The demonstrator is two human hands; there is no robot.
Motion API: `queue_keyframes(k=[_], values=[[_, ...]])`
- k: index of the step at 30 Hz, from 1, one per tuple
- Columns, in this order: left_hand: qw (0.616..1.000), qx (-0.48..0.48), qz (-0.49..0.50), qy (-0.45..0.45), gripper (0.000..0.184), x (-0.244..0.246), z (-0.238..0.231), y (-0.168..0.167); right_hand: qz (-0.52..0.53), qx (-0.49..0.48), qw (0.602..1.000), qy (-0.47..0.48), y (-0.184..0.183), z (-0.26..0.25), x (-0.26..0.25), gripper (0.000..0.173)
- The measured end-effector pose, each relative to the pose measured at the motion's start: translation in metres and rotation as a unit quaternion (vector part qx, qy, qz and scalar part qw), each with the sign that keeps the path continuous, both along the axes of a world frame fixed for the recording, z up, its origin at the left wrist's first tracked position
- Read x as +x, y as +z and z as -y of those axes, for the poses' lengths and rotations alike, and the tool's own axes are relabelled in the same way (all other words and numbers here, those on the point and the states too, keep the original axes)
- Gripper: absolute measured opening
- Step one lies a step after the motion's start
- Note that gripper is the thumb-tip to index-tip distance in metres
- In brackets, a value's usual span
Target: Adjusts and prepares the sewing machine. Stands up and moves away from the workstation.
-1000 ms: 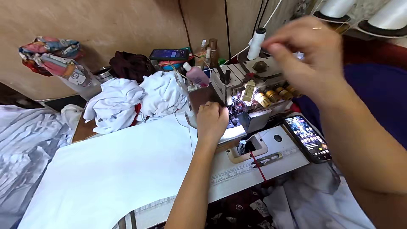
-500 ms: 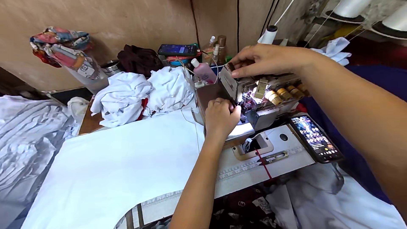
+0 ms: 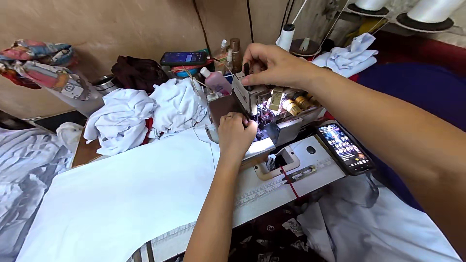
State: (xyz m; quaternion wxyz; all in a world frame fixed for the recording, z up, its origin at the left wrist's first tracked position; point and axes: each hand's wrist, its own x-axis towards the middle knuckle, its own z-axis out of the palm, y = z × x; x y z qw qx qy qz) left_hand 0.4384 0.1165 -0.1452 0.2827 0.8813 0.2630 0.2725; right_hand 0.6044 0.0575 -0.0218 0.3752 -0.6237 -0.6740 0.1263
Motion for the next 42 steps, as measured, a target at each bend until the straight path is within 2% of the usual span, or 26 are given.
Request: queue_keyframes(k=[4, 7, 8, 10, 12, 15, 18, 22, 29, 32, 34, 38, 42], values=[[1.000, -0.025, -0.010, 0.014, 0.025, -0.010, -0.003, 0.012, -0.016, 0.017, 1.000, 0.012, -0.001, -0.002, 0.001, 0.025], [0.998, -0.007, -0.035, 0.050, 0.020, -0.023, -0.009, 0.020, -0.030, 0.000, 1.000, 0.008, -0.001, -0.001, 0.001, 0.026], [0.997, 0.020, -0.040, 0.062, 0.022, -0.026, -0.011, 0.020, -0.033, -0.020, 0.999, -0.001, -0.001, 0.000, 0.000, 0.026], [0.988, 0.137, 0.003, 0.067, 0.029, -0.027, -0.017, 0.011, -0.033, -0.058, 0.997, -0.031, 0.002, -0.001, -0.004, 0.027], [0.977, 0.202, 0.063, 0.030, 0.018, -0.022, -0.016, 0.001, -0.004, -0.070, 0.996, -0.050, 0.004, -0.001, -0.006, 0.027], [0.985, 0.164, 0.047, -0.022, 0.016, -0.012, -0.003, -0.007, 0.013, -0.080, 0.995, -0.051, 0.004, -0.001, -0.004, 0.034], [0.989, 0.149, 0.005, -0.018, 0.023, -0.006, 0.004, -0.011, -0.021, -0.070, 0.996, -0.052, 0.003, 0.001, -0.006, 0.040], [0.987, 0.161, -0.002, 0.003, 0.014, -0.003, 0.003, -0.009, -0.032, -0.069, 0.996, -0.043, 0.003, 0.001, -0.005, 0.038], [0.974, 0.222, -0.015, 0.032, 0.018, -0.025, -0.012, -0.005, -0.030, -0.019, 0.999, -0.039, -0.001, 0.003, -0.004, 0.035], [0.979, 0.205, 0.005, 0.000, 0.015, -0.026, -0.008, -0.004, -0.068, -0.005, 0.997, -0.038, 0.000, 0.005, -0.005, 0.033], [0.981, 0.191, 0.005, -0.012, 0.019, -0.019, -0.003, -0.004, -0.054, 0.041, 0.997, -0.030, -0.003, 0.005, -0.005, 0.030], [0.988, 0.151, -0.011, 0.010, 0.021, -0.004, 0.004, -0.006, -0.002, 0.258, 0.966, -0.006, -0.012, 0.017, -0.011, 0.027], [0.989, 0.143, -0.009, 0.026, 0.020, 0.001, 0.005, -0.008, -0.069, 0.311, 0.948, -0.004, -0.021, 0.078, -0.037, 0.025]])
